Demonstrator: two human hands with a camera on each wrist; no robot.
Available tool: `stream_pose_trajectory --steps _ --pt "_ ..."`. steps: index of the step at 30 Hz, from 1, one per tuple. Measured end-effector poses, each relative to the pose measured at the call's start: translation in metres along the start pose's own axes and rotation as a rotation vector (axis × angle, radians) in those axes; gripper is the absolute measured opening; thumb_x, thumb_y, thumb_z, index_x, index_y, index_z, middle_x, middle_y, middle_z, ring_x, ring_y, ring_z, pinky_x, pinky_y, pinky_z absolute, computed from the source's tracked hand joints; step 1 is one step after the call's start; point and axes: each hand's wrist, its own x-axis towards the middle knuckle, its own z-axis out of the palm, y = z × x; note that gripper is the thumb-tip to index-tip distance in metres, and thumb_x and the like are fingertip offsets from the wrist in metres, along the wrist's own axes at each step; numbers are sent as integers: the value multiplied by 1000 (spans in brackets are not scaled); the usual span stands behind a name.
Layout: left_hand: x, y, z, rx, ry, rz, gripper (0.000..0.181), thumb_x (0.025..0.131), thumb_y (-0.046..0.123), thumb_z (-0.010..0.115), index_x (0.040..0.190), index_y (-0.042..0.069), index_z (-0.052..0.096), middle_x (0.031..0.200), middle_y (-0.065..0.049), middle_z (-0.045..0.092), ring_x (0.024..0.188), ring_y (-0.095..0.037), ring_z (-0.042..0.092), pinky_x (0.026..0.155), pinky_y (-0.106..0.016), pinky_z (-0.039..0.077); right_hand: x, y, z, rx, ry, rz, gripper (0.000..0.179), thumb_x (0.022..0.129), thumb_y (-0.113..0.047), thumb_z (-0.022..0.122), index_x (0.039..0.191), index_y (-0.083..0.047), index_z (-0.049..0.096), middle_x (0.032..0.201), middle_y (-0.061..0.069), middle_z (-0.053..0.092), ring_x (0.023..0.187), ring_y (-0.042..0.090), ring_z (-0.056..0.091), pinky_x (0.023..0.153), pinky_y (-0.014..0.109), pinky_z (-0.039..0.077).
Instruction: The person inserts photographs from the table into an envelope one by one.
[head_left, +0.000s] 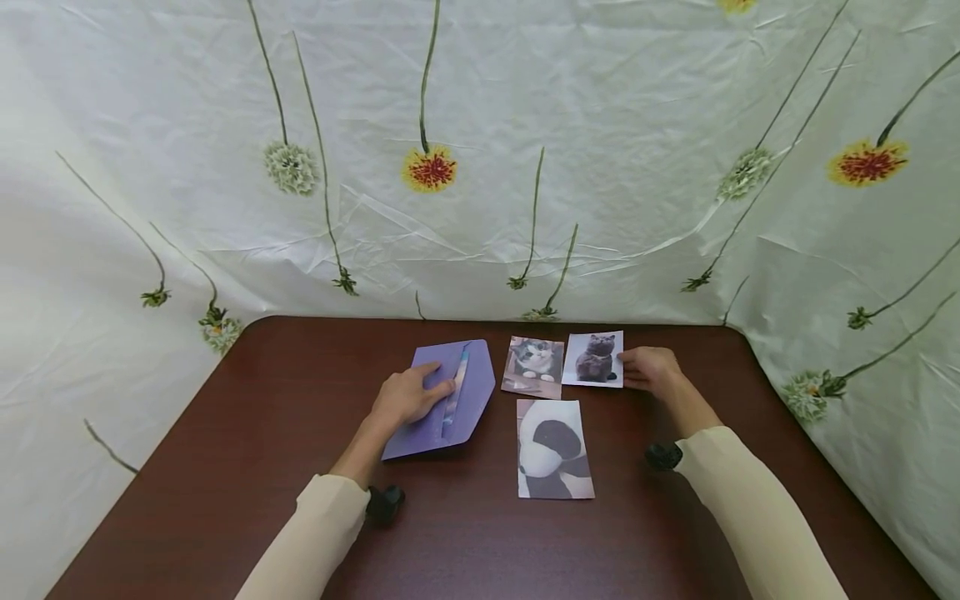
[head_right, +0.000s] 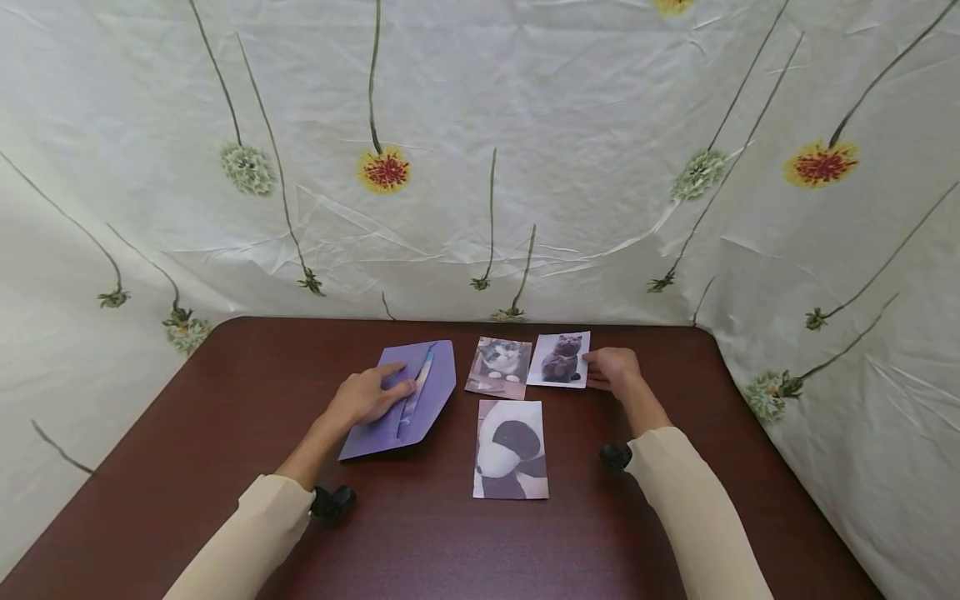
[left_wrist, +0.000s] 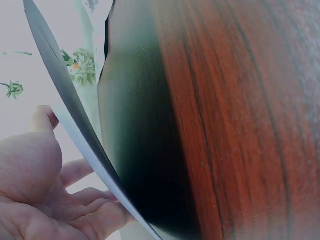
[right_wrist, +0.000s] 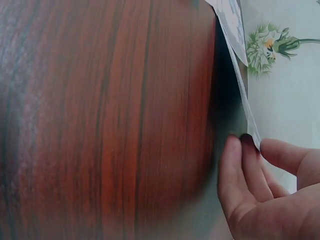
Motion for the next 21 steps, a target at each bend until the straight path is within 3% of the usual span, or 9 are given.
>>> stream_pose_trajectory --steps 3,7,21 --pt "0 1 0 0 3 -2 63 100 50 56 151 13 50 146 -24 55 135 -46 51 107 -58 44 0 -1 1 26 45 -5 43 97 -9 61 134 12 54 96 8 72 75 9 68 73 30 61" --pt "0 2 0 1 9 -4 63 99 49 57 151 13 51 145 -24 56 135 -46 51 106 -58 44 0 -2 -1 64 38 0 38 97 -7 61 130 11 56 86 3 69 71 10 68 70 30 61" --pt "0 2 -1 11 2 -5 64 99 50 56 151 13 50 145 -26 55 134 -48 51 105 -59 45 -13 -11 -17 100 -22 -49 30 95 1 58 122 14 56 74 -2 68 67 10 69 66 26 60"
